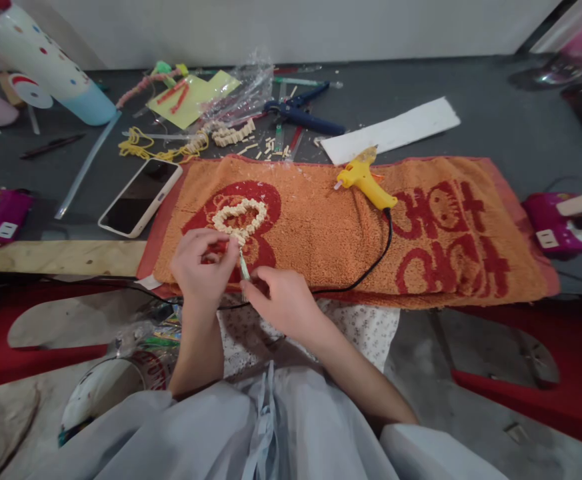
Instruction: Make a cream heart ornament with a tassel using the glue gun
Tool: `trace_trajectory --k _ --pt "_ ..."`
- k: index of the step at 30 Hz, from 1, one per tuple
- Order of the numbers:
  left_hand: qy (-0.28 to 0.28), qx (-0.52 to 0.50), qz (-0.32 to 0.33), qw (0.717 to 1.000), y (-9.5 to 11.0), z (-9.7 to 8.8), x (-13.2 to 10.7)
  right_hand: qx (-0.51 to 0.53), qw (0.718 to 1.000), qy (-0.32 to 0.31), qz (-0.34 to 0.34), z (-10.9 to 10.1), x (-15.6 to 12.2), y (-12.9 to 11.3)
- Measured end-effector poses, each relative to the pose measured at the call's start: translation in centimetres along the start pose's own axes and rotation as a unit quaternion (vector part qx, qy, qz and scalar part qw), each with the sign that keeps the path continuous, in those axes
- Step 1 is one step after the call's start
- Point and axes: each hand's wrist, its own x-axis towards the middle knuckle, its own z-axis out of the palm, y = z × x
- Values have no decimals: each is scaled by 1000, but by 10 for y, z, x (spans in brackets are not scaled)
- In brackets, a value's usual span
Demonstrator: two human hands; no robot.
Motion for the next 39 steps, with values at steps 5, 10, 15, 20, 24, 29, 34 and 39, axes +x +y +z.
trace_trajectory --k 5,10,15,20,24,29,34,39 --pt "6 8 14 1000 -2 1 1 -27 999 -24 -9 -7 -1 1" --pt "-11 27 24 999 -2 0 1 -60 997 -54 -19 -11 -1 2" --pt "-5 32 38 999 -2 1 2 -65 995 -78 -11 -17 -1 3" --pt "-17 39 40 998 -1 1 2 -90 991 -102 -6 -24 -1 2" --pt "-25 50 34 998 0 0 1 -143 982 -124 -16 -36 3 -1" --pt "-30 56 37 997 0 0 0 -262 960 -76 -62 -63 12 -5" --pt "-19 75 61 995 -4 1 -2 -348 930 -28 -112 -86 32 -19" --pt "2 69 115 991 -7 3 -3 -382 909 -44 -163 -90 69 -35"
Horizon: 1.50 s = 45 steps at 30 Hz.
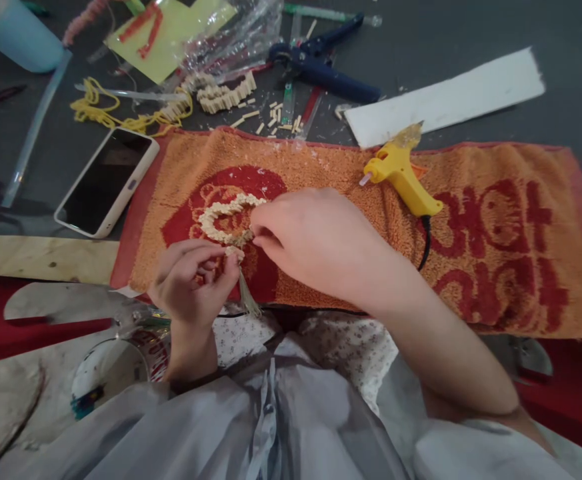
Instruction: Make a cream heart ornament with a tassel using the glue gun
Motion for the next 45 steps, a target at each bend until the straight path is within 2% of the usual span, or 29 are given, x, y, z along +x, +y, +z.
trace_trajectory --k 5,12,18,35,42,45 --pt "12 -8 21 1000 1 0 1 78 991 -36 -100 11 32 11" --pt "16 29 16 999 3 -2 1 179 974 -43 -133 27 43 23" --pt "9 12 13 1000 5 -3 2 189 973 -54 -124 27 45 22" --pt "-3 -3 56 998 2 -3 0 244 961 -72 -108 24 43 18" --pt "12 -46 -1 999 5 -5 2 287 951 -49 -104 24 40 18" --pt "39 -86 -40 995 7 -9 3 320 940 -40 -113 24 39 18"
